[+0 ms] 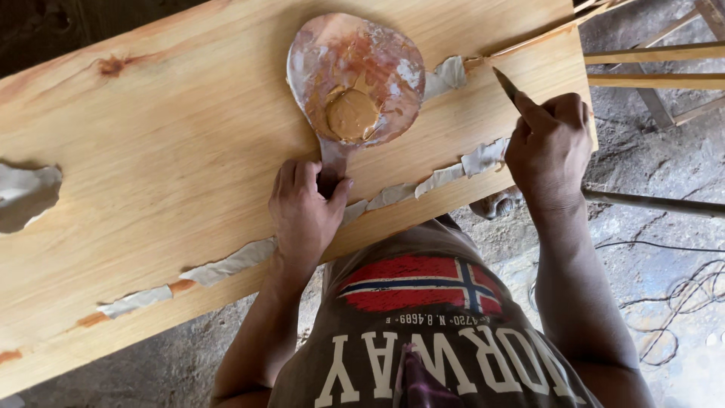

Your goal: The person picks up a small knife and a ladle holding wood filler, then presses filler into cracks and seams along wooden boards, scraping and smoothing it along the joints. They wipe the surface, reposition the boards, and finally walk across the workshop handling a cable on the floor.

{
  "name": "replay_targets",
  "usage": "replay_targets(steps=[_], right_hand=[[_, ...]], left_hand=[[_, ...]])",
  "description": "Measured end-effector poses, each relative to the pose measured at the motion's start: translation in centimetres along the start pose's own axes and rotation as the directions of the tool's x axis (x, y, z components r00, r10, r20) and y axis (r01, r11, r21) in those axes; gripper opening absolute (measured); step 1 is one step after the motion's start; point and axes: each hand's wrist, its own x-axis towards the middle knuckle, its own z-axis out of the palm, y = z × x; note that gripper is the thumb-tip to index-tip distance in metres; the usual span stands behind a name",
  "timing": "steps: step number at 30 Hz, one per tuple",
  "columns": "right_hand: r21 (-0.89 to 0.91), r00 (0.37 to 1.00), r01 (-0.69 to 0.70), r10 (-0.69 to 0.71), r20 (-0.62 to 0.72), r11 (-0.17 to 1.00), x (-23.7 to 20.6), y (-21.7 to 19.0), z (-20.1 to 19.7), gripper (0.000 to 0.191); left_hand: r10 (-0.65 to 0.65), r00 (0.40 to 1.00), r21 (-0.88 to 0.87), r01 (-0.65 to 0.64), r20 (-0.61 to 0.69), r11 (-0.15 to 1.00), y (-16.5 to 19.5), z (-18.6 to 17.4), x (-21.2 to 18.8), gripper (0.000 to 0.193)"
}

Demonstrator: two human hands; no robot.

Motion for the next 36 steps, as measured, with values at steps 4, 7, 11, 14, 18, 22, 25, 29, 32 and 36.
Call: replay_targets(steps=[4,7,11,14,18,22,25,29,32,36], right_hand=[[0.132,1.0,0.009,-0.008,-0.004,0.991,0.4,-0.6,0.6,0.027],[0.142,0.998,0.012,-0.004,-0.057,0.99,0.8,-1.3,1.6,0.028],[0.228,1.0,-0.01,0.011,0.0,0.974,1.0,-1.5,1.8,0.036],[0.314,0.999,0.009,-0.025,0.048,0.95,1.0,-1.0,1.2,0.035],[0.251,0.999,-0.052,0.048,0.023,0.967,1.1,-0.5,0.8,0.032],[0.294,0.998,-0.01,-0.008,0.061,0.956,1.4,-0.5,1.0,0.032],[0.321,0.995,-0.046,0.017,0.093,0.946,1.6,-0.5,1.1,0.033],[0.329,1.0,-0.002,-0.008,0.029,0.944,1.6,-0.3,1.3,0.032],[0.299,1.0,0.004,-0.007,0.01,0.954,1.6,0.0,1.6,0.028],[0.334,0.992,0.073,-0.101,0.069,0.94,1.4,1.1,2.0,0.029]], left_hand=[[0.047,0.999,0.016,-0.047,-0.02,0.999,0.1,0.0,0.0,0.042],[0.049,0.999,0.016,-0.049,-0.013,0.999,0.0,0.0,0.0,0.043],[0.03,1.0,0.025,-0.03,-0.009,0.999,-0.1,0.1,0.0,0.043],[0.04,0.999,0.029,-0.04,-0.013,0.999,-0.2,0.2,-0.1,0.043],[0.048,0.999,0.009,-0.048,-0.012,0.999,-0.2,0.2,-0.1,0.043],[0.033,0.999,0.021,-0.033,-0.009,0.999,-0.1,0.1,-0.1,0.043],[0.045,0.999,0.006,-0.044,-0.017,0.999,-0.1,0.1,-0.1,0.043],[0.029,1.0,0.014,-0.029,-0.006,0.999,-0.1,0.1,-0.2,0.043],[0.038,0.999,0.015,-0.038,-0.01,0.999,-0.1,0.2,-0.2,0.043],[0.049,0.999,0.003,-0.049,-0.018,0.999,-0.2,0.2,-0.3,0.042]])
